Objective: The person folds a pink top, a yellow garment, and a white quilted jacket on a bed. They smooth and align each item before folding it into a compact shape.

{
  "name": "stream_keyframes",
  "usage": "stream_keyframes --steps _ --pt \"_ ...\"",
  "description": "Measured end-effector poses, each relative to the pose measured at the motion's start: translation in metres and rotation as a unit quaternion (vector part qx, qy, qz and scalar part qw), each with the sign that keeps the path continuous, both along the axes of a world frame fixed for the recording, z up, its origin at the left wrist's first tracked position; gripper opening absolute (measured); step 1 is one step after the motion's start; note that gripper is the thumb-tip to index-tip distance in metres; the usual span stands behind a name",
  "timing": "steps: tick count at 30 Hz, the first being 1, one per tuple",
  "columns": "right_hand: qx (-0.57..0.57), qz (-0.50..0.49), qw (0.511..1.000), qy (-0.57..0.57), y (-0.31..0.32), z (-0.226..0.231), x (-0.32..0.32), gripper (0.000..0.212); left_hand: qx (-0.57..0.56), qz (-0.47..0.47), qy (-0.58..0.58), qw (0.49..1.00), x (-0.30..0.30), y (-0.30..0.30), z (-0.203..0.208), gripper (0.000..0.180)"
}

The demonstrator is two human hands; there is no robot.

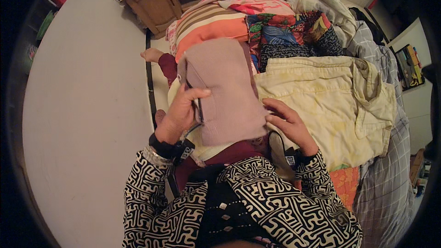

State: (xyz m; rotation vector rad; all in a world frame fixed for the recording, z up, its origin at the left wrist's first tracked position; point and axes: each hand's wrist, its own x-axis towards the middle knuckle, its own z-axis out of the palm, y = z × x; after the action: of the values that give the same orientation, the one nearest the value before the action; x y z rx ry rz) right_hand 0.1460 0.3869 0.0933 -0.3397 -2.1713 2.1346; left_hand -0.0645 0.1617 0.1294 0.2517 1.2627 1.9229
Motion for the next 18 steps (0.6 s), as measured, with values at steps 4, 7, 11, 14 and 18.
stream_keyframes --steps 4,7,11,14,18 --pt "0.015 -0.037 0.999 -0.032 0.025 -0.009 0.017 0.045 -0.026 -0.026 0.014 0.999 -0.038 0.014 -0.012 0.06" --pt "0.053 -0.031 0.995 -0.082 0.026 -0.018 0.034 0.042 -0.209 -0.082 0.035 0.974 -0.052 0.0 -0.037 0.06" --pt "0.043 -0.011 0.985 -0.168 0.03 -0.018 0.061 0.041 -0.23 -0.071 0.081 0.967 -0.046 -0.04 -0.072 0.06" --pt "0.022 0.019 0.972 -0.235 0.041 -0.004 0.08 0.042 -0.251 -0.005 0.111 0.962 -0.038 -0.081 -0.094 0.056" --pt "0.049 -0.015 0.981 -0.189 0.067 0.022 0.088 0.041 -0.277 0.086 0.12 0.949 -0.023 -0.122 -0.131 0.052"
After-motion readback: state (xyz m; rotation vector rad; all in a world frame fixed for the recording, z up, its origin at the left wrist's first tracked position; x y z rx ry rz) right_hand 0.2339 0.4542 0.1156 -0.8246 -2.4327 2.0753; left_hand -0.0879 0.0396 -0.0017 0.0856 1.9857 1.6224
